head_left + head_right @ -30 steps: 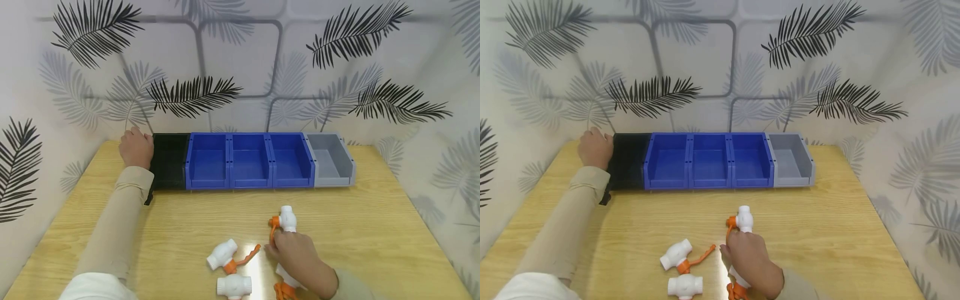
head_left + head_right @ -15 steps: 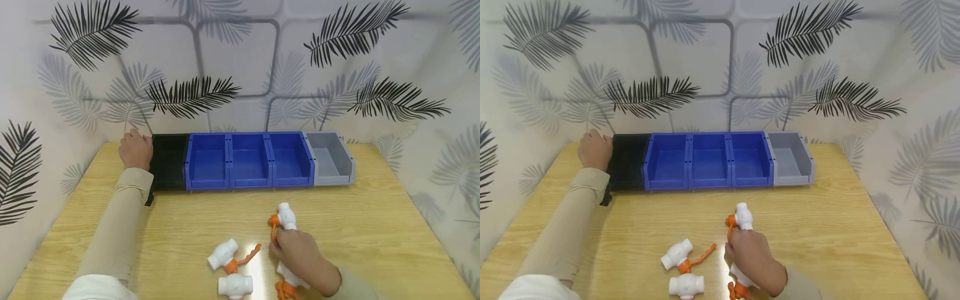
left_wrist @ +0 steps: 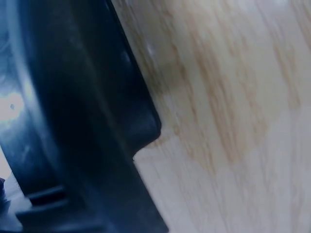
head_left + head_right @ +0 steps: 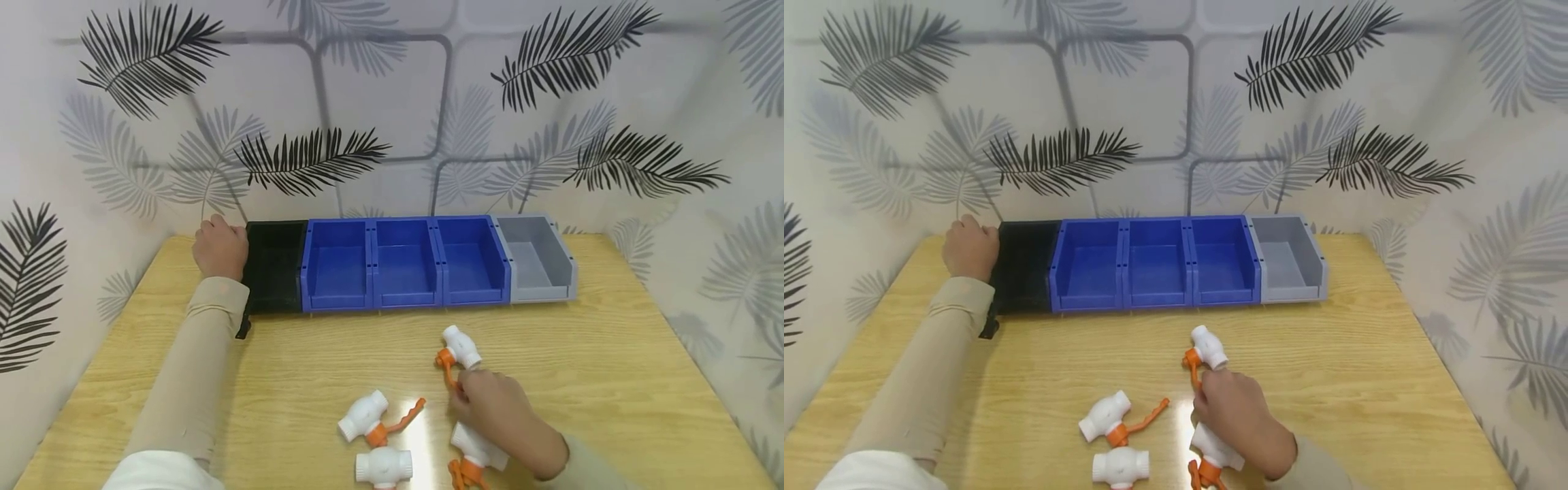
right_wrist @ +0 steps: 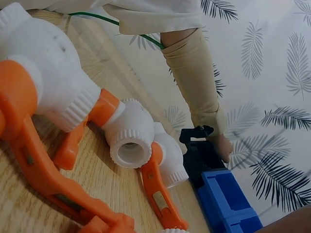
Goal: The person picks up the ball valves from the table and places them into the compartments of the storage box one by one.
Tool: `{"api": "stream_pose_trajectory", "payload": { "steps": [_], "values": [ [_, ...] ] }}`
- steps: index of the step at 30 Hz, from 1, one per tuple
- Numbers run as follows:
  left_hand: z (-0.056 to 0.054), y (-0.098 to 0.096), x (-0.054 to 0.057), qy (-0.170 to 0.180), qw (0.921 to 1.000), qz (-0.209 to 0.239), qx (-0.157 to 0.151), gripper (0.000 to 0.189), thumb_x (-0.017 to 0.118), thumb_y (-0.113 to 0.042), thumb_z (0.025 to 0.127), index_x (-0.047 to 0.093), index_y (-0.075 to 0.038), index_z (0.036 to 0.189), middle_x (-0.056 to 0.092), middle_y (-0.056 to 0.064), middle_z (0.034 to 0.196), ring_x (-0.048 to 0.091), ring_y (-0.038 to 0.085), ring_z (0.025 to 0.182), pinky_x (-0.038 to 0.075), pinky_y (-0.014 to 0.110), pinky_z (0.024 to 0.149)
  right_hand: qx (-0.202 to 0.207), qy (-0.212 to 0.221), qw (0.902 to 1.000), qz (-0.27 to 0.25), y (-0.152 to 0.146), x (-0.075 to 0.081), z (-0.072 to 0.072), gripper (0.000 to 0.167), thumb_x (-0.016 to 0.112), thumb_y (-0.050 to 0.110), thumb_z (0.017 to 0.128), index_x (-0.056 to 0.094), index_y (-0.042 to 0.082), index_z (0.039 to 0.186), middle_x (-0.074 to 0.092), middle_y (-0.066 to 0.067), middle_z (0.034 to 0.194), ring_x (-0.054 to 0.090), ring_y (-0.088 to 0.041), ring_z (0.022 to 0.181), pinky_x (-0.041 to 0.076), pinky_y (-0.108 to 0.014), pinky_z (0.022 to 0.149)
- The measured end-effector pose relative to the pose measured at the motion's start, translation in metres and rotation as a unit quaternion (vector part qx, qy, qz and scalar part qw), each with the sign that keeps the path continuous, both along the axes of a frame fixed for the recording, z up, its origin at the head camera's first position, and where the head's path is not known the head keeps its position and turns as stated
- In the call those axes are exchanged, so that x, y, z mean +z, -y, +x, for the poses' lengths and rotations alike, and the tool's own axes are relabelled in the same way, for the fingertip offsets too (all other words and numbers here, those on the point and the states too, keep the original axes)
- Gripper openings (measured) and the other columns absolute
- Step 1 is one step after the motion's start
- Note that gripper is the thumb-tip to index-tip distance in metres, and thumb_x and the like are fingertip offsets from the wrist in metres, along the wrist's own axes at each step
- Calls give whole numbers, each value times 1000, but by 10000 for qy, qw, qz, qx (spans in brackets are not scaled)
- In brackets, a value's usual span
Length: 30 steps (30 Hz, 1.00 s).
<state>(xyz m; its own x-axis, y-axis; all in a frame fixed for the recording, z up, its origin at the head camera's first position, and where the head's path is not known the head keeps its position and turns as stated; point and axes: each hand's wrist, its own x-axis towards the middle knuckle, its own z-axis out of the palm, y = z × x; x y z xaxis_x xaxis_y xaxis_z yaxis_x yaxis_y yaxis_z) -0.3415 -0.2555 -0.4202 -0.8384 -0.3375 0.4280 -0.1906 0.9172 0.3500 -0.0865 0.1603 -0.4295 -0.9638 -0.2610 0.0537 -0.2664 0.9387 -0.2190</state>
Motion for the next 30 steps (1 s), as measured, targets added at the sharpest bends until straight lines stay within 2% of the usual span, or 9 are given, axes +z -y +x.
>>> {"api": "stream_pose_trajectory", "payload": {
  "steps": [5,9,12,18,25,30],
  "values": [
    [-3,3,-4,86,9999,50,38,31,39,-20,91,48,9,94,49,28,88,51,47,79,43,59,65,-45,300,9992,-263,-6,3,-1,27,61,18,76,40,20,59,37,6,53,36,-9,47,31,-28,42],
    [-4,4,-5,87,9999,43,50,31,39,-20,90,48,9,95,50,28,89,52,47,80,43,58,66,-82,446,9986,-267,-11,7,-2,19,59,16,76,44,19,64,39,6,54,37,-9,48,32,-29,42],
    [-4,4,-5,130,9999,40,42,32,37,-21,91,48,10,96,50,29,90,52,47,81,43,58,66,-46,359,9992,-173,-14,9,-3,14,60,17,77,49,20,69,40,6,57,38,-10,49,33,-30,42],
    [-2,2,-3,124,9998,138,41,32,39,-22,91,48,9,96,50,28,90,52,46,83,43,58,67,79,138,9998,-72,-20,10,-5,16,62,19,77,49,22,70,39,7,58,37,-11,50,32,-30,42],
    [0,0,-2,127,9998,152,98,32,39,-21,91,48,9,95,50,27,91,52,46,83,43,57,65,37,295,9993,-221,-28,7,-8,4,61,18,77,58,18,78,39,8,58,37,-10,51,32,-28,43],
    [1,-1,0,124,9997,209,61,32,37,-21,91,48,9,95,50,28,91,52,46,83,43,58,65,87,181,9991,-385,-35,9,-11,8,64,19,80,63,13,85,42,9,61,39,-9,53,34,-27,46]
  ]
}}
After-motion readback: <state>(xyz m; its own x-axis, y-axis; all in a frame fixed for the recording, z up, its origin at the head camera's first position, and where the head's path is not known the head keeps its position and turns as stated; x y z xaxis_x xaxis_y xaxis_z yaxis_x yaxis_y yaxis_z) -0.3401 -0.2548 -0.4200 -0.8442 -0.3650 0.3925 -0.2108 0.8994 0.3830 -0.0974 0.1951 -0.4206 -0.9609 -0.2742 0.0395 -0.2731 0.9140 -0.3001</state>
